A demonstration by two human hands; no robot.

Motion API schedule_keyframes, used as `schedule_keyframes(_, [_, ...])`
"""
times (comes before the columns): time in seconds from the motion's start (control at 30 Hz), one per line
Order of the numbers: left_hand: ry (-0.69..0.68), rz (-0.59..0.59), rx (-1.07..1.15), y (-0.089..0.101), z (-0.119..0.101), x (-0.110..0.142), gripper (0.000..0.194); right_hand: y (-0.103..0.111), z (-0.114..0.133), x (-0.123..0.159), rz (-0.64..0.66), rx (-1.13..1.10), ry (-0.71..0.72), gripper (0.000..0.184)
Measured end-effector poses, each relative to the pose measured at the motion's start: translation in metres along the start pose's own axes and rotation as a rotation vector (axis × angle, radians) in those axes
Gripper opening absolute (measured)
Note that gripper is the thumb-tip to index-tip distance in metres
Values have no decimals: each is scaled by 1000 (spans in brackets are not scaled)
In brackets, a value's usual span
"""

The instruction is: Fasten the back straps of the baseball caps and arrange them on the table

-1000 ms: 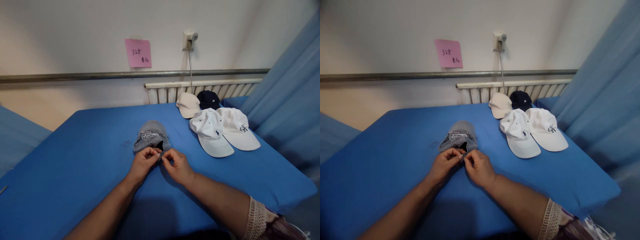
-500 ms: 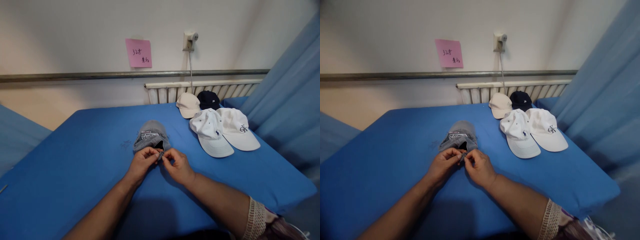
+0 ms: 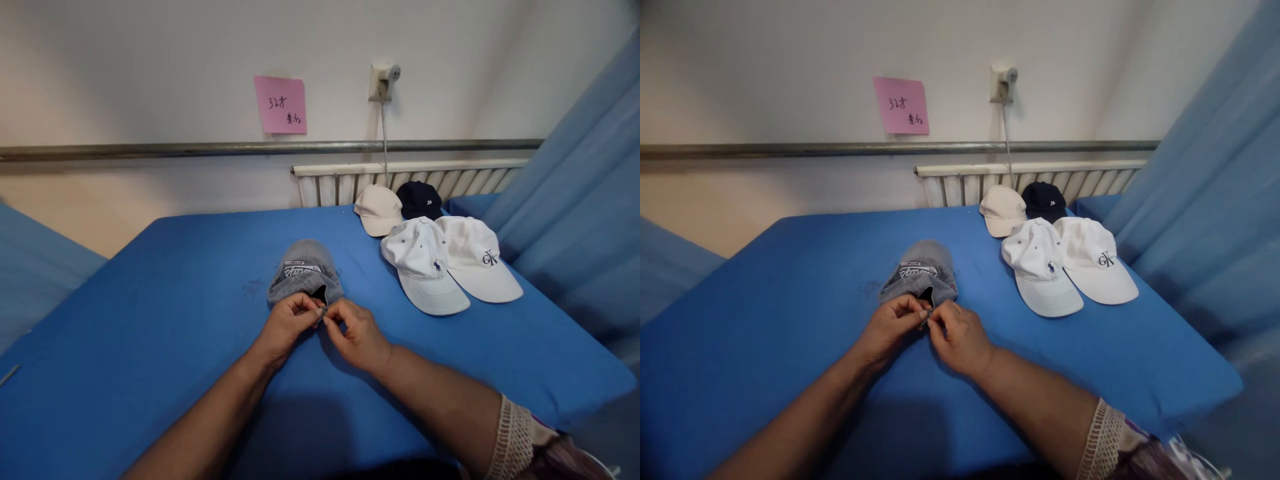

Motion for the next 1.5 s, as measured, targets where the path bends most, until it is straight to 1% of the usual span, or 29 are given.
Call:
schedule_keyframes(0.07, [-8, 0, 22, 0, 1, 0, 17, -1, -2, -1, 7, -56, -28, 8])
schedule_keyframes(0.1, [-17, 0, 31, 0, 1, -1, 18, -2, -4, -1, 14, -119, -65, 8])
schedule_keyframes(0.2, [-52, -3, 41, 1, 1, -2, 18, -8, -13, -4, 48, -404, -237, 9])
schedule_keyframes(0.3, [-81, -6, 25, 1, -2, -2, 19, -16, -21, -7, 54, -637, -396, 16])
schedule_keyframes(0.37, [-90, -4, 13, 1, -3, -2, 18, -18, -24, -9, 61, -716, -449, 23])
schedule_keyframes(0.47, [-89, 4, 9, -1, -4, -2, 18, -19, -23, -11, 82, -788, -471, 28])
schedule_keyframes(0.63, [-91, 7, -5, 0, -4, -2, 18, -16, -21, -11, 143, -853, -470, 29])
schedule_keyframes(0.83, [-115, 28, -37, 2, -1, -3, 20, -16, -26, -14, 211, -877, -504, 32])
schedule_keyframes(0.93, [-147, 36, -112, 2, 0, -3, 19, -17, -28, -15, 191, -854, -524, 30])
schedule_keyframes(1.0, [-214, 67, -240, 0, -2, -1, 21, -16, -28, -16, 163, -828, -527, 28])
schedule_keyframes(1.13, [-452, 143, -607, -5, -11, 5, 21, -16, -27, -15, 151, -769, -524, 26])
schedule_keyframes(1.2, [-542, 162, -728, -7, -15, 8, 21, -15, -27, -15, 143, -759, -529, 26])
schedule_keyframes(1.37, [-637, 138, -899, -8, -18, 13, 22, -15, -24, -14, 119, -756, -540, 26])
schedule_keyframes(1.5, [-670, 63, -932, -7, -19, 13, 21, -15, -23, -15, 105, -823, -549, 25])
Point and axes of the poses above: each hand's wrist, its own x-axis away from the middle knuckle, its own y-axis out of the back of the hand, z = x × y, the point moved 3 cm from there along -x, towards the middle knuckle, and after that the axes turned 11 degrees about -y, right-handed, at the moved point
